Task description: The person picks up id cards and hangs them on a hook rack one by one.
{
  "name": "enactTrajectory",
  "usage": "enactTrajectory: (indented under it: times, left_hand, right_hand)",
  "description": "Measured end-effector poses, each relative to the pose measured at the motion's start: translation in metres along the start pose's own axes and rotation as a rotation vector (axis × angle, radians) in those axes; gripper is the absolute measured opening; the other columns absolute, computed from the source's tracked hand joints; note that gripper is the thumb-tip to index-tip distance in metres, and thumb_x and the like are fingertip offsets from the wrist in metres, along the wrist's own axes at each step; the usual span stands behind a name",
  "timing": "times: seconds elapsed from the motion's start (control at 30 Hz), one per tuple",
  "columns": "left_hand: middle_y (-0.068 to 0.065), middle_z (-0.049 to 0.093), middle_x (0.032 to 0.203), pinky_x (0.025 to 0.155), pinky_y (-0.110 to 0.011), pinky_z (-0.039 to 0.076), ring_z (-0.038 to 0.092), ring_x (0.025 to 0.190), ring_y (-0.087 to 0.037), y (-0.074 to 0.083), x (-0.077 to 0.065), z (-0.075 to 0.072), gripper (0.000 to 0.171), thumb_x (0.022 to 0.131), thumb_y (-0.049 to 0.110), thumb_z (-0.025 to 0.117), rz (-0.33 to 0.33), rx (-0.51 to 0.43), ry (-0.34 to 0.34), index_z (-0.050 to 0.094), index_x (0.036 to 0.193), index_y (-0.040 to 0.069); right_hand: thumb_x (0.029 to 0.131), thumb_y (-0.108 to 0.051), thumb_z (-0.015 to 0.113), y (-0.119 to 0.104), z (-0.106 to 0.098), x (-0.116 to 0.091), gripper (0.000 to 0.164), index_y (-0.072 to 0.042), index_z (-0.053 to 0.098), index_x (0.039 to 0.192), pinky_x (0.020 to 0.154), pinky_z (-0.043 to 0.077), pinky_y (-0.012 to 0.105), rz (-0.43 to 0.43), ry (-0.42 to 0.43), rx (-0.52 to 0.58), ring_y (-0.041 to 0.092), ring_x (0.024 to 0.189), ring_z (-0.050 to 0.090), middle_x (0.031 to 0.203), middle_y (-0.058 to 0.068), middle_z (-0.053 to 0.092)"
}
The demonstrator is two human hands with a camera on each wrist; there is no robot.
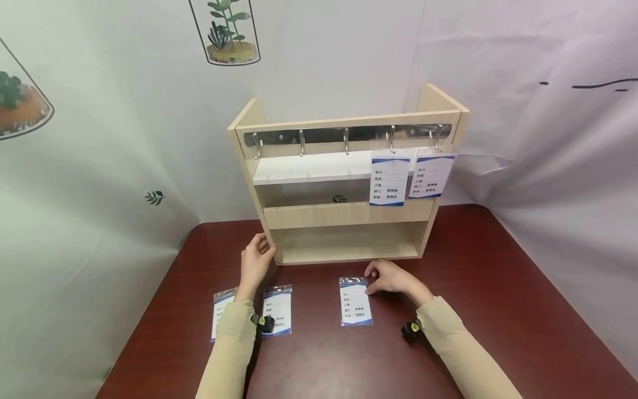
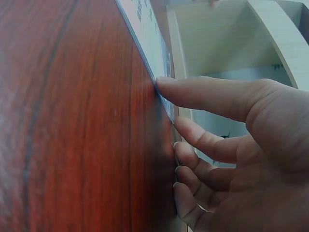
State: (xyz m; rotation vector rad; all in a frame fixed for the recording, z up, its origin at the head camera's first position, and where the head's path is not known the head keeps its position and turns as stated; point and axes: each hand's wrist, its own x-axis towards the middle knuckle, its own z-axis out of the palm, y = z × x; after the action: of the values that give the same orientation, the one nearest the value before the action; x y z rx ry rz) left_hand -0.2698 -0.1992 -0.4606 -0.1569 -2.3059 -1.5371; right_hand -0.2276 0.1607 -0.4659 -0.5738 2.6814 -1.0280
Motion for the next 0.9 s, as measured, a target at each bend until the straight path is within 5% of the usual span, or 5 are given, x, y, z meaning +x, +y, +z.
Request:
enactTrajectory:
  times: [0.37,0.9]
  left_hand:
    - [-0.030,0.066,0.120,0.095,-0.047,0.054,0.065,0.114,-0.041,0.002,0.001,0.001,0.038,0.091,0.000,0.067,0.015,0.009,-0.006,0.060,0.127,-0.010]
    - [-0.030,0.066,0.120,0.095,-0.047,0.054,0.065,0.114,-0.040,0.000,0.000,0.000,0.036,0.090,-0.001,0.068,0.025,0.034,0.005,0.061,0.125,-0.006]
  right_hand:
    - [0.069,-0.007,0.089,0.000,0.000,-0.001,0.036,-0.005,0.062,0.092,0.070,0.045,0.029,0.084,0.027,0.043,0.016,0.077,0.050,0.084,0.003,0.055]
    - [0.074,-0.006,0.085,0.003,-0.016,0.000,0.026,-0.005,0.061,0.084,0.063,0.047,0.024,-0.084,-0.016,0.143,0.012,0.069,0.055,0.074,-0.002,0.059]
